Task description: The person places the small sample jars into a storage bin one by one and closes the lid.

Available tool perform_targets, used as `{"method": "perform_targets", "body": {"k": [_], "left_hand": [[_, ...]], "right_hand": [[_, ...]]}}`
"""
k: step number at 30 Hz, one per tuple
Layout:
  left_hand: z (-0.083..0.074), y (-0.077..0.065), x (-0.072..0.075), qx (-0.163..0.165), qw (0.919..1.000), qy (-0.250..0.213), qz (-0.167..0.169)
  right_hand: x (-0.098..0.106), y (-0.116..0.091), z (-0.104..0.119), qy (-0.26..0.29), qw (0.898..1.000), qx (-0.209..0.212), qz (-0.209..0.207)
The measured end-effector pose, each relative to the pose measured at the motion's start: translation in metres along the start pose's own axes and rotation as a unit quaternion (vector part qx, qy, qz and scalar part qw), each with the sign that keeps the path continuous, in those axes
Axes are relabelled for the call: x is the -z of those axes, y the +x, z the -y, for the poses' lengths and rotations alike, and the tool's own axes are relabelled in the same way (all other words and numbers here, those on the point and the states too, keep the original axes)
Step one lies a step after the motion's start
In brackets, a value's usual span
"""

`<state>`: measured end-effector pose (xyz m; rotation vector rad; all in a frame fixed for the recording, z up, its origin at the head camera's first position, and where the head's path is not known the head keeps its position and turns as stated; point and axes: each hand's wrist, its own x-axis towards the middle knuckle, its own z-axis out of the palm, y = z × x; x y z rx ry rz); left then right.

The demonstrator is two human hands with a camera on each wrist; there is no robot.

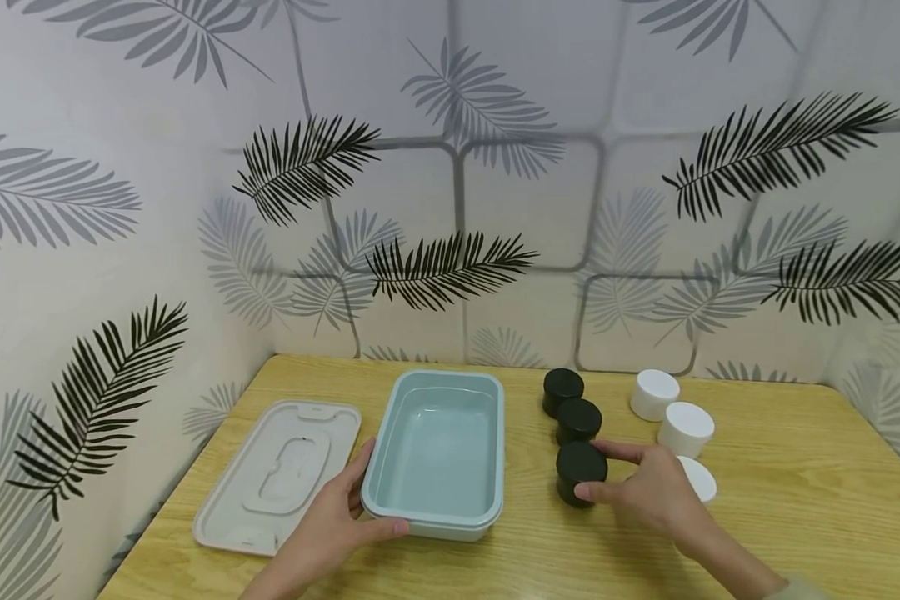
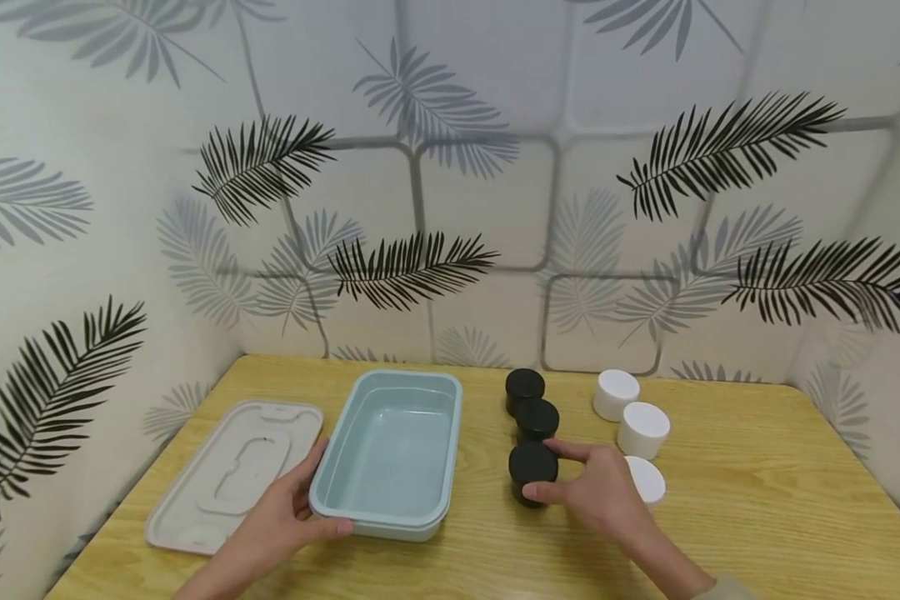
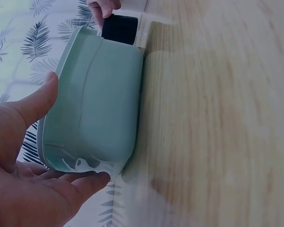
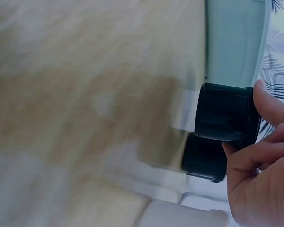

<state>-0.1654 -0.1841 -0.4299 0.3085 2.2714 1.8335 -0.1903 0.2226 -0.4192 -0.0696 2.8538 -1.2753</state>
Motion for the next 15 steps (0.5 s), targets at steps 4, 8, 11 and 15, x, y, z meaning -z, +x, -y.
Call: {"method": "perform_targets", "body": {"k": [4, 8, 11, 15], "left_hand": [[0.001, -0.001, -0.001, -0.002, 0.9998, -0.019, 0.001], [0.002, -0.001, -0.002, 0.003, 0.9998, -0.018, -0.006], [0.002, -0.002, -0.002, 0.007, 0.9998, -0.015, -0.007], [0.001, -0.002, -0.002, 0.005, 0.9997, -0.023, -0.004]], "right_hand": [[0.007, 0.002, 0.014, 0.009, 1.000, 0.014, 0.003], [0.015, 0.011, 0.038, 0.027, 0.999, 0.026, 0.002], [0.018, 0.022, 0.058, 0.038, 0.999, 0.036, 0.002], [0.012, 0.040, 0.085, 0.041, 0.996, 0.077, -0.001]]}}
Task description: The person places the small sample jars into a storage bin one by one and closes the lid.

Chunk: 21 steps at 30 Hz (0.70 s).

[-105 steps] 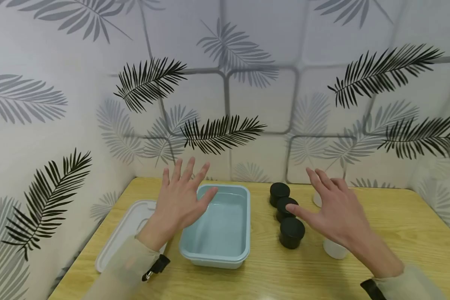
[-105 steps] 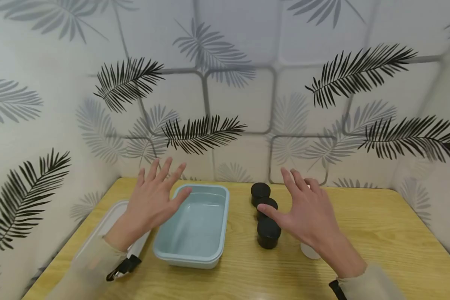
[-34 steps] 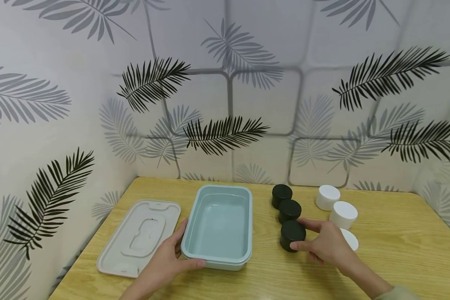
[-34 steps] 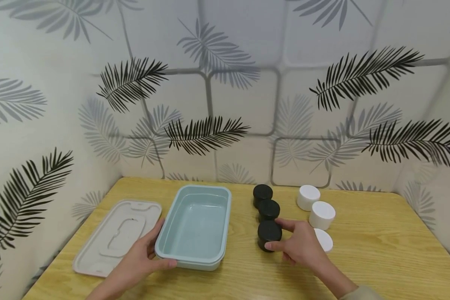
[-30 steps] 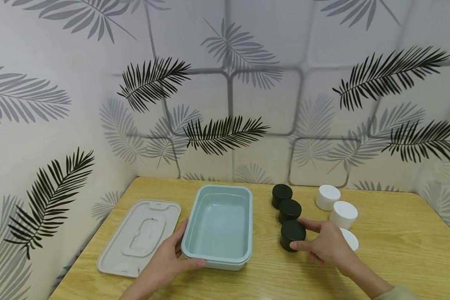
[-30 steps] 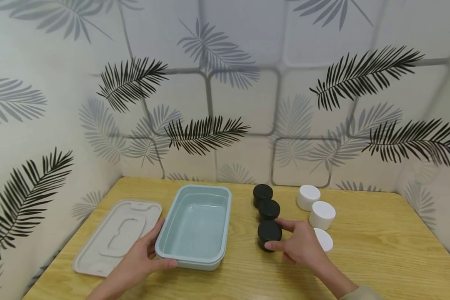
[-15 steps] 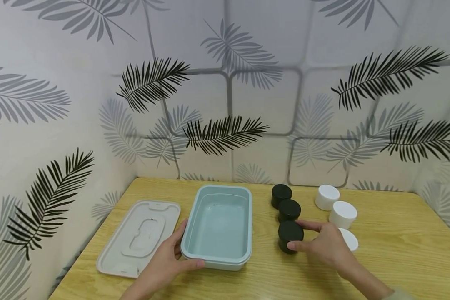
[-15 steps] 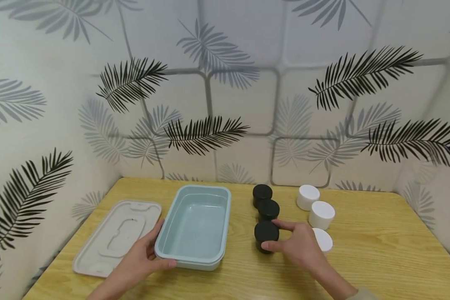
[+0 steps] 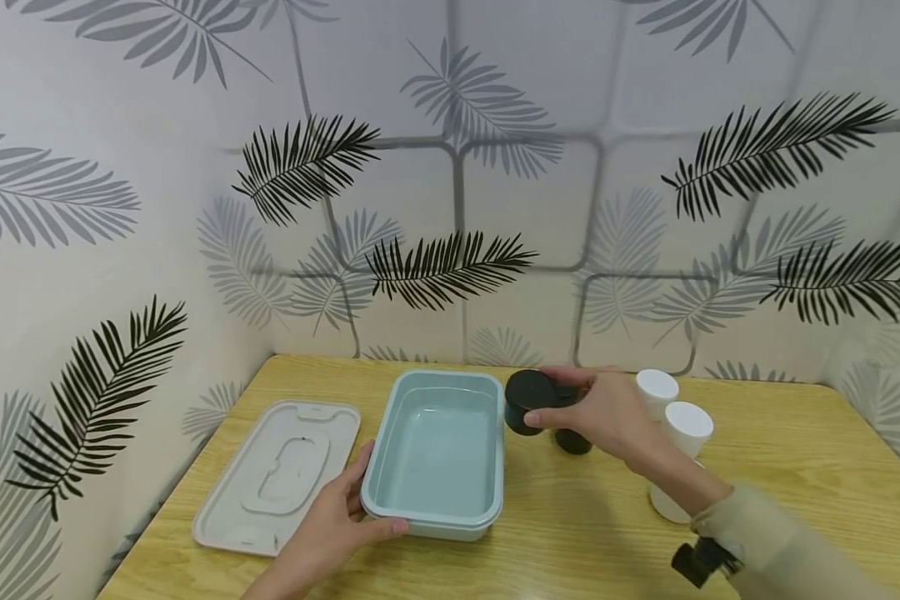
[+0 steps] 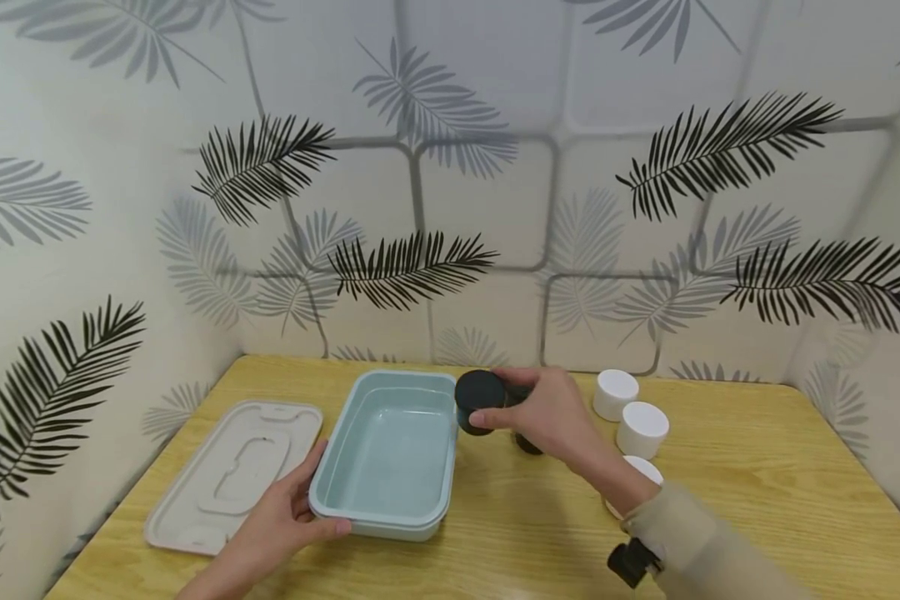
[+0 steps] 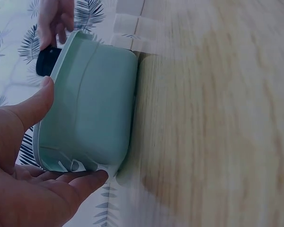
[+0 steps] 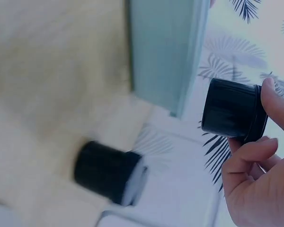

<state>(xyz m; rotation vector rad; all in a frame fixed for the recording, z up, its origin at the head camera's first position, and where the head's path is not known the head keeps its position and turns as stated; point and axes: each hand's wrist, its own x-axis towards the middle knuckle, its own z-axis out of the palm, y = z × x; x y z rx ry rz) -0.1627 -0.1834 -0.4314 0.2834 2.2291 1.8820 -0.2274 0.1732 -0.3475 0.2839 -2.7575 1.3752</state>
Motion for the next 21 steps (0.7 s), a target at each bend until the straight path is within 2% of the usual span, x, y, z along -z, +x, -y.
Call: {"method": "perform_targets", "body": {"k": [3, 7, 16, 21], "left_hand": [[0.001, 0.000, 0.000, -0.004, 1.0000, -0.006, -0.001], [0.002, 0.000, -0.001, -0.003, 0.9999, -0.010, -0.005], [0.002, -0.001, -0.001, -0.003, 0.9998, 0.017, -0.013], [0.003, -0.002, 0.000, -0.005, 0.9997, 0.019, -0.012]], "right_hand": [[-0.012, 0.017, 0.014, -0.004, 1.000, 0.025, 0.007], [-0.032, 0.035, 0.026, 0.010, 0.999, 0.026, 0.022], [-0.074, 0.059, 0.028, 0.064, 0.997, 0.017, 0.046], [-0.094, 0.068, 0.030, 0.054, 0.998, 0.014, 0.038]]}}
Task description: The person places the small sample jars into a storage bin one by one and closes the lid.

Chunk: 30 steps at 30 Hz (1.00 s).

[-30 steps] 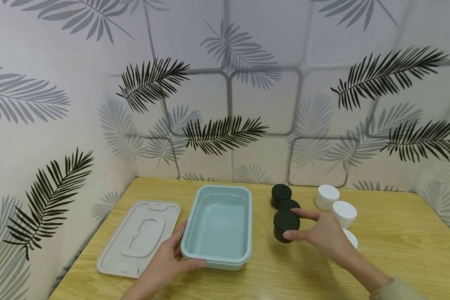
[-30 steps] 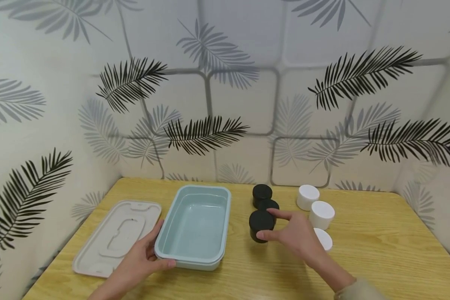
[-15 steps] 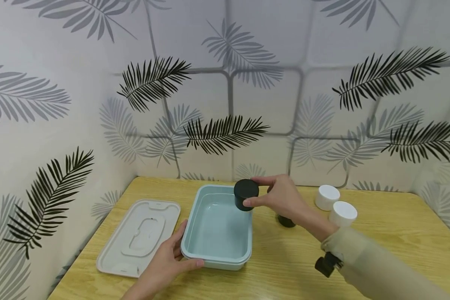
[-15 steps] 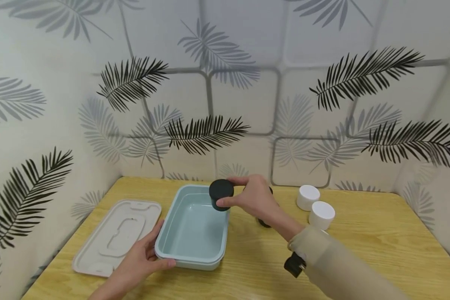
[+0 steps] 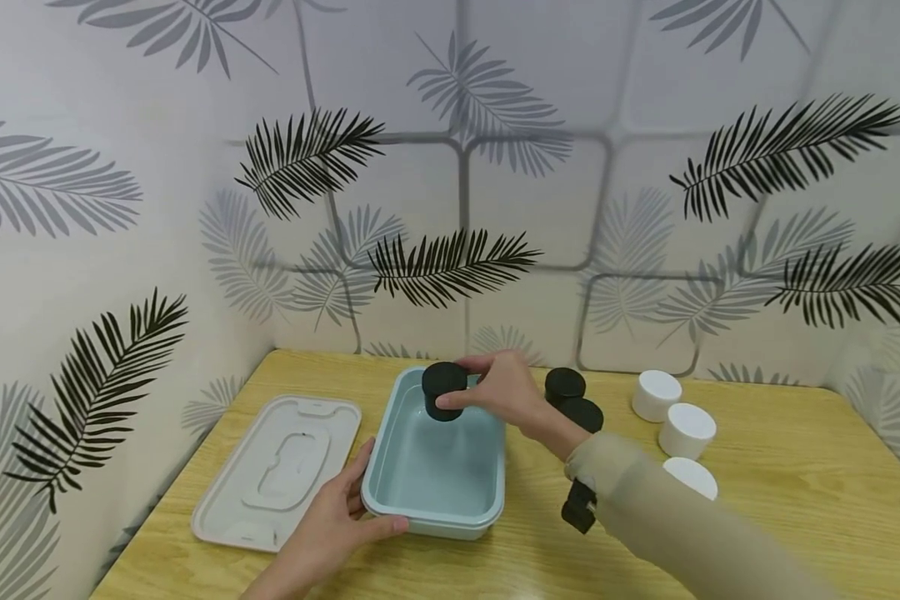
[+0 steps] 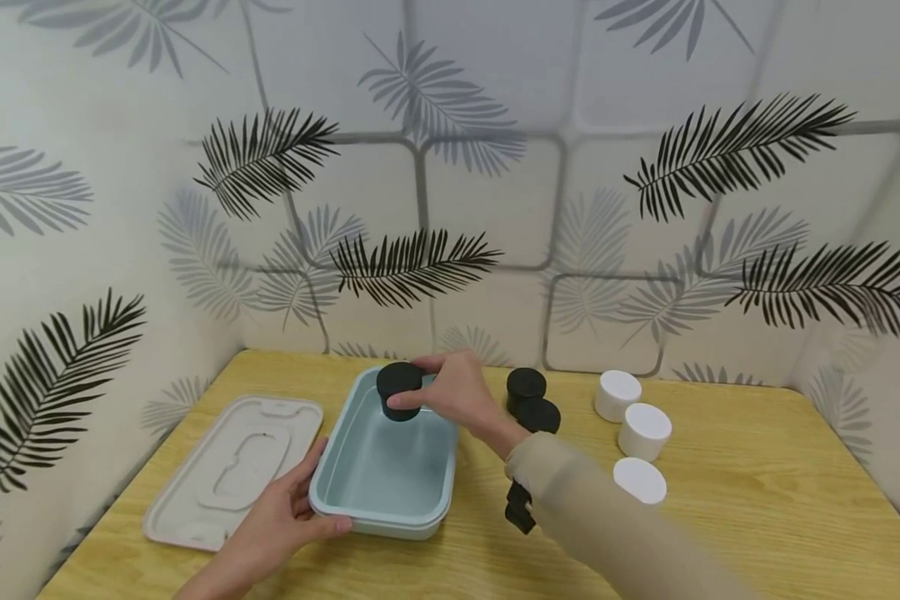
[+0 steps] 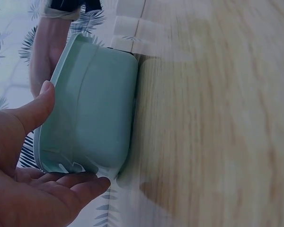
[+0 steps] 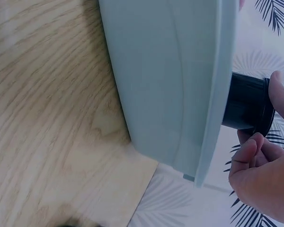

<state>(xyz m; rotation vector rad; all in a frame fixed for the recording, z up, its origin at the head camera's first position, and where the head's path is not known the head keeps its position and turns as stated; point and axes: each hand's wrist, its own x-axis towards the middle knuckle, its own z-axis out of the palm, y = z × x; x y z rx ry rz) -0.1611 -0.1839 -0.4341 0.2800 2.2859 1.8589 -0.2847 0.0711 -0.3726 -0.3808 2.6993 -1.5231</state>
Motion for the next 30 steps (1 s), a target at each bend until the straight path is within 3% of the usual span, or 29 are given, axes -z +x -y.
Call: {"method": "perform_targets", "body": {"k": [11, 30], "left_hand": [[-0.002, 0.000, 0.000, -0.004, 1.0000, 0.004, 0.005], [-0.003, 0.000, -0.002, 0.013, 0.9999, -0.008, 0.001]], "right_hand": [[-0.031, 0.010, -0.001, -0.029, 0.999, -0.012, -0.008], [-0.047, 0.014, -0.004, -0.034, 0.998, -0.045, -0.030]]}}
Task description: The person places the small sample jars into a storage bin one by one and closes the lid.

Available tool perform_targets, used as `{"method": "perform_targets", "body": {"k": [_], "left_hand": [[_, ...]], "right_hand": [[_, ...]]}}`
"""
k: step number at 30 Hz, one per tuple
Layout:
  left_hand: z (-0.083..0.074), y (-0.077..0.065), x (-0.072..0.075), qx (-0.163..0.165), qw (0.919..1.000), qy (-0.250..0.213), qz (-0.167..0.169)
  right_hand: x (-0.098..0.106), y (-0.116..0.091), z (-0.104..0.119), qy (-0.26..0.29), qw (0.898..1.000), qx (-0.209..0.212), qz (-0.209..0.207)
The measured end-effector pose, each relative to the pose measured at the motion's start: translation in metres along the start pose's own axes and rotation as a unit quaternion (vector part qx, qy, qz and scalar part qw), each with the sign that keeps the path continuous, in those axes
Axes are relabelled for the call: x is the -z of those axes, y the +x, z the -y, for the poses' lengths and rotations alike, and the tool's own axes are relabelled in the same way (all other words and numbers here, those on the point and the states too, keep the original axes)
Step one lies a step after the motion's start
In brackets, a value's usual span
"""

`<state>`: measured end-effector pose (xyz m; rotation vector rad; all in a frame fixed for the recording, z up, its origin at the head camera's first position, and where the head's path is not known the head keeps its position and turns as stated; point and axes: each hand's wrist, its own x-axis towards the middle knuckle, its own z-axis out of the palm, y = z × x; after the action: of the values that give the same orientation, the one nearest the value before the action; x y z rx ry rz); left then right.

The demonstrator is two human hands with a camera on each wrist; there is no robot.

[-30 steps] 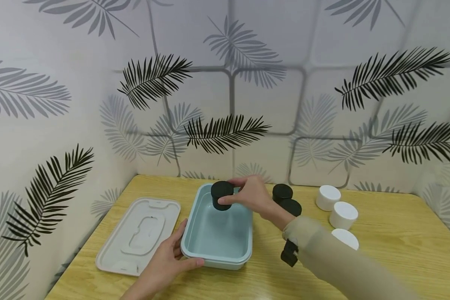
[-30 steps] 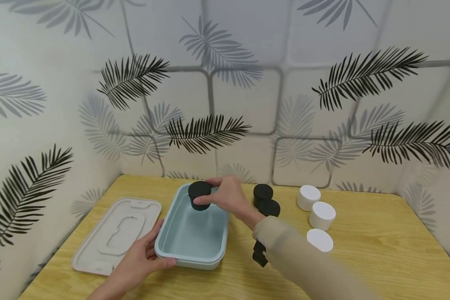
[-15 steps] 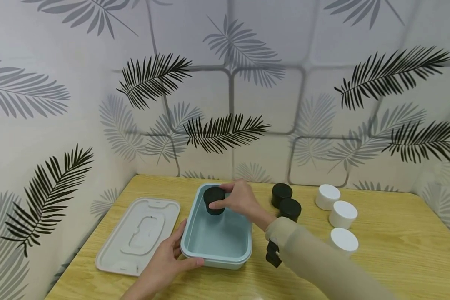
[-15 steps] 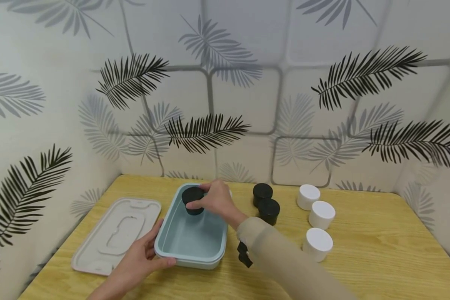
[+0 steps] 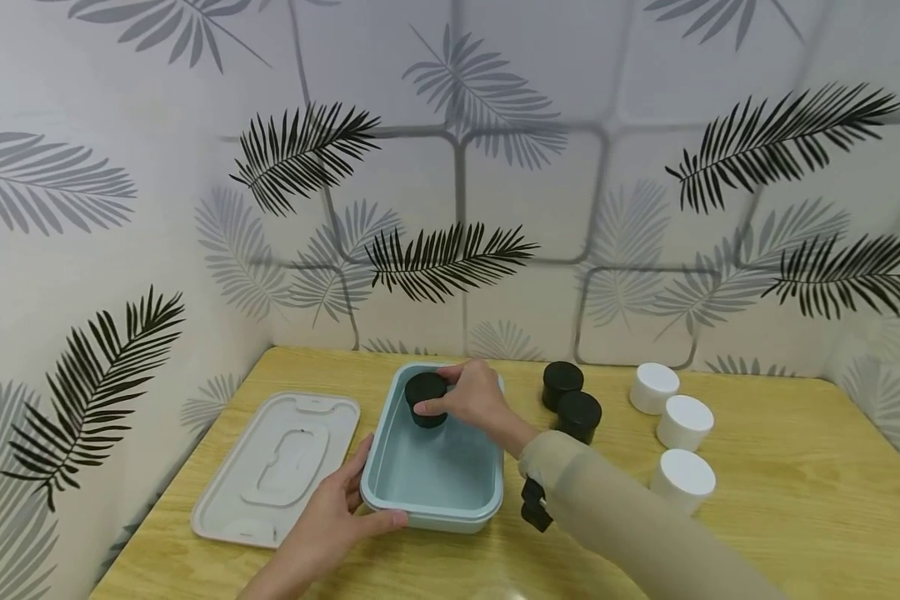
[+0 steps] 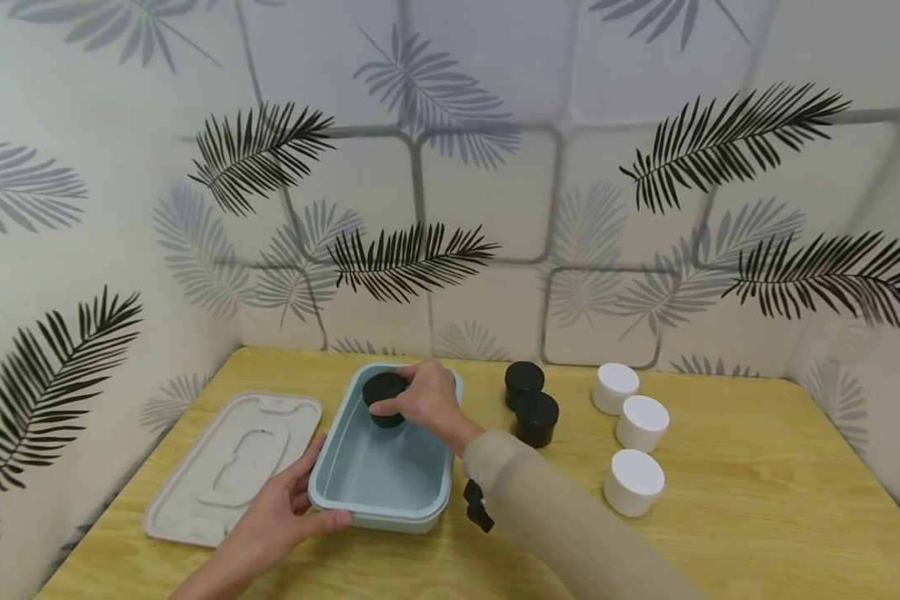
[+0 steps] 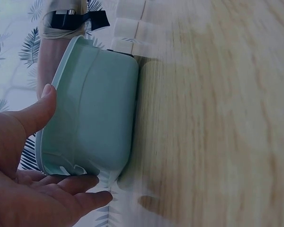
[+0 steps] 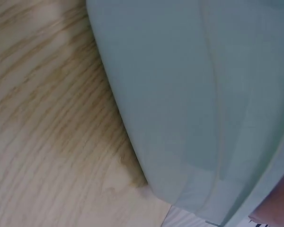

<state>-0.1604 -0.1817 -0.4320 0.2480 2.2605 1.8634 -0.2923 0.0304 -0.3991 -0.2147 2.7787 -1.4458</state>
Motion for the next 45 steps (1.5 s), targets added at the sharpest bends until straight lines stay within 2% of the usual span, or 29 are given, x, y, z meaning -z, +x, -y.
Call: {"method": "perform_targets", "body": {"k": [20, 35, 40, 45], "left_hand": [[-0.003, 0.000, -0.001, 0.002, 1.0000, 0.004, -0.006], [-0.003, -0.001, 0.002, -0.002, 1.0000, 0.003, 0.008], [-0.002, 0.000, 0.002, -0.007, 1.0000, 0.005, 0.004], [-0.002, 0.001, 0.001, -0.006, 1.0000, 0.008, -0.001]], "right_hand": [[-0.010, 0.002, -0.002, 0.020, 1.000, -0.009, -0.008], [-0.009, 0.000, -0.002, -0.008, 0.999, -0.027, 0.018], [0.010, -0.004, 0.010, -0.030, 0.999, -0.019, 0.014], [0.056, -0.008, 0.011, 0.002, 0.998, 0.062, 0.018]]}}
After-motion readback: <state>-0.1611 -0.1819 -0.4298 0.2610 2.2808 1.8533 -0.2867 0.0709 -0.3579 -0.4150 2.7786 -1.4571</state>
